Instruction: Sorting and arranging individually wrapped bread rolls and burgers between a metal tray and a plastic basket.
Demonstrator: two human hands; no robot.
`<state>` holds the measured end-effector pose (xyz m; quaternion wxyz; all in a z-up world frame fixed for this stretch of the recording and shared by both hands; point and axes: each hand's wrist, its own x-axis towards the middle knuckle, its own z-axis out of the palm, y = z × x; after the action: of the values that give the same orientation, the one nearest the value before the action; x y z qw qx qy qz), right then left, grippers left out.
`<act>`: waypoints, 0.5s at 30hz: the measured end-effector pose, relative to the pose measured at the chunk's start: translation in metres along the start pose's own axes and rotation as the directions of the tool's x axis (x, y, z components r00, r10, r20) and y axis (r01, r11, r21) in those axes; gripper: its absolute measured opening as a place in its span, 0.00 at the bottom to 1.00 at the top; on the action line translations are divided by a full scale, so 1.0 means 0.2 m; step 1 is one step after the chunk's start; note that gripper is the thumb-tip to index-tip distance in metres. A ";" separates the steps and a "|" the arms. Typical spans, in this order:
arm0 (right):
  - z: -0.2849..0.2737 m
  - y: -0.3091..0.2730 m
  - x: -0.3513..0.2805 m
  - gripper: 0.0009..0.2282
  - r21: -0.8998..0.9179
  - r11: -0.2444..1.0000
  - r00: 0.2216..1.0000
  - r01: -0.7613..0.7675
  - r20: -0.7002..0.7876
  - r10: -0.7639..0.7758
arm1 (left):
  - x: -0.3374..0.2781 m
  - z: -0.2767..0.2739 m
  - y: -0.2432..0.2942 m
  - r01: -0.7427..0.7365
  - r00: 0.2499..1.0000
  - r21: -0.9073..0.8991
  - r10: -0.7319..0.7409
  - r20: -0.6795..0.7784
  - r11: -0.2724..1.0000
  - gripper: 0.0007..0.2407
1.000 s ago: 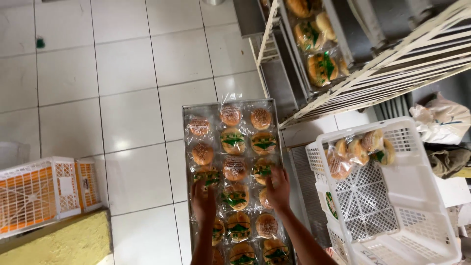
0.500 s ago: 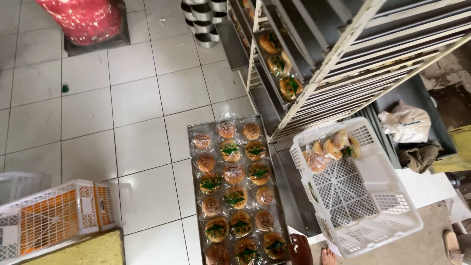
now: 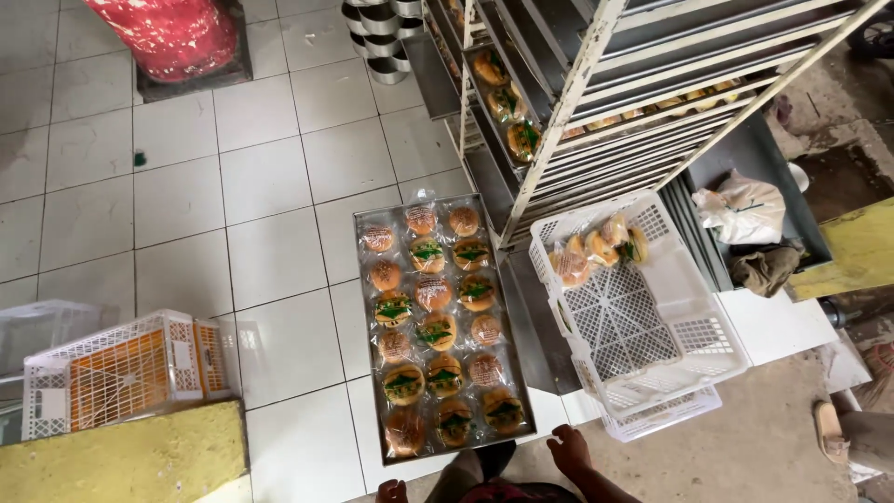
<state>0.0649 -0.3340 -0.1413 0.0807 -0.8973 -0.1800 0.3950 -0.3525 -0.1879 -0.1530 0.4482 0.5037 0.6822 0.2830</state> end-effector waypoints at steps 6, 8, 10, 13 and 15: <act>0.04 0.15 0.07 0.15 0.085 0.996 1.000 -0.005 0.007 0.004 | 0.05 0.09 0.01 0.221 0.964 0.140 -0.238 0.121 0.965 0.12; 0.06 0.19 0.10 0.16 0.065 0.998 0.999 -0.028 0.030 0.026 | 0.03 0.10 0.02 0.403 0.833 0.321 -0.489 0.259 0.857 0.16; 0.13 0.29 0.11 0.15 0.216 0.970 0.993 -0.113 0.044 0.106 | -0.10 0.13 -0.02 0.125 0.987 0.356 -0.082 -0.136 0.926 0.09; 0.05 0.18 -0.05 0.13 0.348 0.928 0.990 -0.132 0.091 0.106 | -0.08 0.03 0.03 0.303 0.936 0.399 -0.350 0.048 0.865 0.13; 0.01 0.20 -0.09 0.13 0.326 0.934 0.987 -0.147 0.112 0.116 | -0.12 0.05 -0.08 -0.069 0.997 0.605 0.038 0.065 0.793 0.17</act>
<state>0.0615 -0.3773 -0.1416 0.1964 -0.8617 -0.0537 0.4648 -0.3480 -0.2175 -0.1637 0.2717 0.6466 0.7111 0.0498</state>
